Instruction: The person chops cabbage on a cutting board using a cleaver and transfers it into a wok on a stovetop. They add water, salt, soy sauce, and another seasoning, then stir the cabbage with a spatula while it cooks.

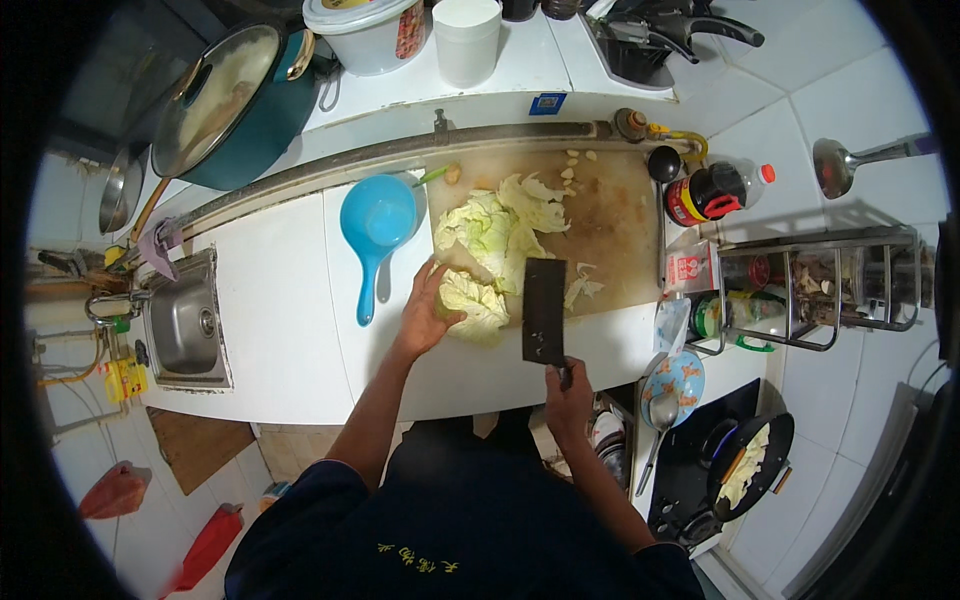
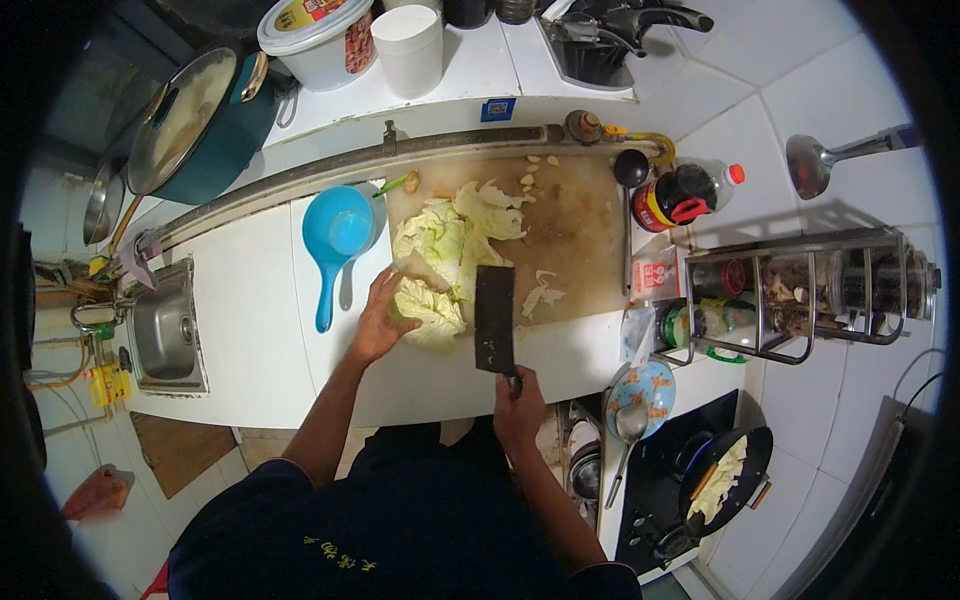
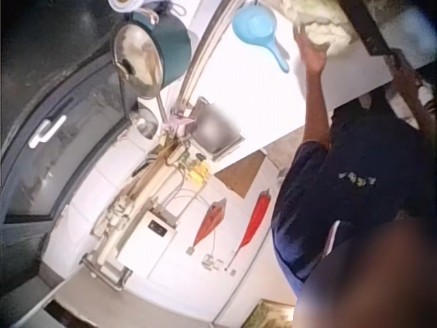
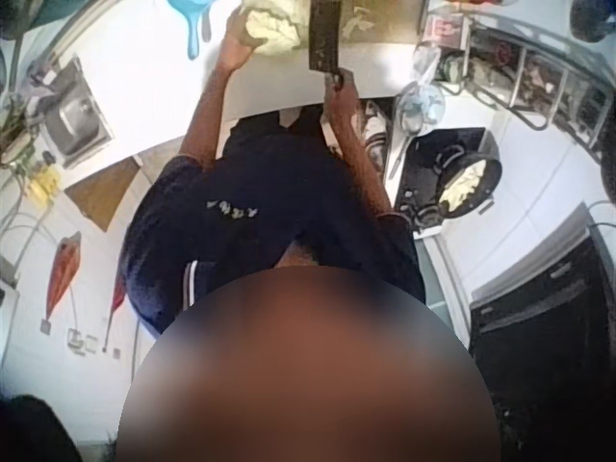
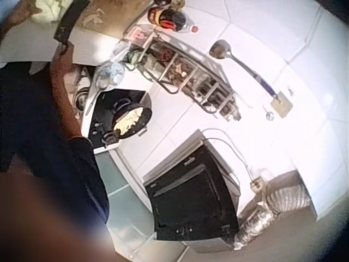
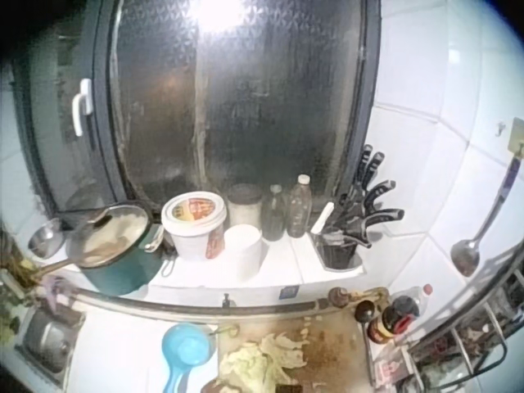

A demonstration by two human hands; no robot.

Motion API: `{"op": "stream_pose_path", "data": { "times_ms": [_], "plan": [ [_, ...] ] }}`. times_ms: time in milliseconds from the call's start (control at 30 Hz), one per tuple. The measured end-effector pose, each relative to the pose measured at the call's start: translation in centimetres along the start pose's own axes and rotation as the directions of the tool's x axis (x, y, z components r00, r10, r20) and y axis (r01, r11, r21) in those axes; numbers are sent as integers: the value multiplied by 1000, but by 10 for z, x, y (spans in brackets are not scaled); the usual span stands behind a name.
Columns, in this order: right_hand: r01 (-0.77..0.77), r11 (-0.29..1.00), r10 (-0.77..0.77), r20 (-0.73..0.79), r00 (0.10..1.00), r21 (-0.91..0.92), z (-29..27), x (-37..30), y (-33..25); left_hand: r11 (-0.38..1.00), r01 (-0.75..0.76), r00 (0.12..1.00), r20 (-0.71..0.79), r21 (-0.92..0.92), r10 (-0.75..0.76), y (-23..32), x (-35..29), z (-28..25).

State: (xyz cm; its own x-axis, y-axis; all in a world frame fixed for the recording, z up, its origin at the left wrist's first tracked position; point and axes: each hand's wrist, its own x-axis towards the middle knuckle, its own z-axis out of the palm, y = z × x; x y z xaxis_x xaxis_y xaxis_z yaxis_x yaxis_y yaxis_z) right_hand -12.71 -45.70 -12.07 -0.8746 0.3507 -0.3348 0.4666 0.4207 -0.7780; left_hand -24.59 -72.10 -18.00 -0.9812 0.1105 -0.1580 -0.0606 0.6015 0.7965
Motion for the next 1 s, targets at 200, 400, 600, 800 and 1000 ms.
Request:
{"op": "stream_pose_path", "data": {
  "times_ms": [200,400,600,800,1000],
  "plan": [
    [30,999,-30,-6,1000,-41,14,-16,25,979,18,973,224,205,-64,-4,22,-1],
    [-135,964,168,-129,977,231,14,-3,59,946,221,963,-98,-237,-250,-45,19,32],
    [-72,976,145,-372,917,205,-3,40,97,981,28,877,-465,-194,-117,-8,57,39],
    [-91,978,148,-322,935,185,29,75,82,997,5,848,-529,79,37,28,119,73],
    [-30,996,26,-46,999,-87,56,87,20,973,27,919,-389,230,66,49,122,84]
  ]
}}
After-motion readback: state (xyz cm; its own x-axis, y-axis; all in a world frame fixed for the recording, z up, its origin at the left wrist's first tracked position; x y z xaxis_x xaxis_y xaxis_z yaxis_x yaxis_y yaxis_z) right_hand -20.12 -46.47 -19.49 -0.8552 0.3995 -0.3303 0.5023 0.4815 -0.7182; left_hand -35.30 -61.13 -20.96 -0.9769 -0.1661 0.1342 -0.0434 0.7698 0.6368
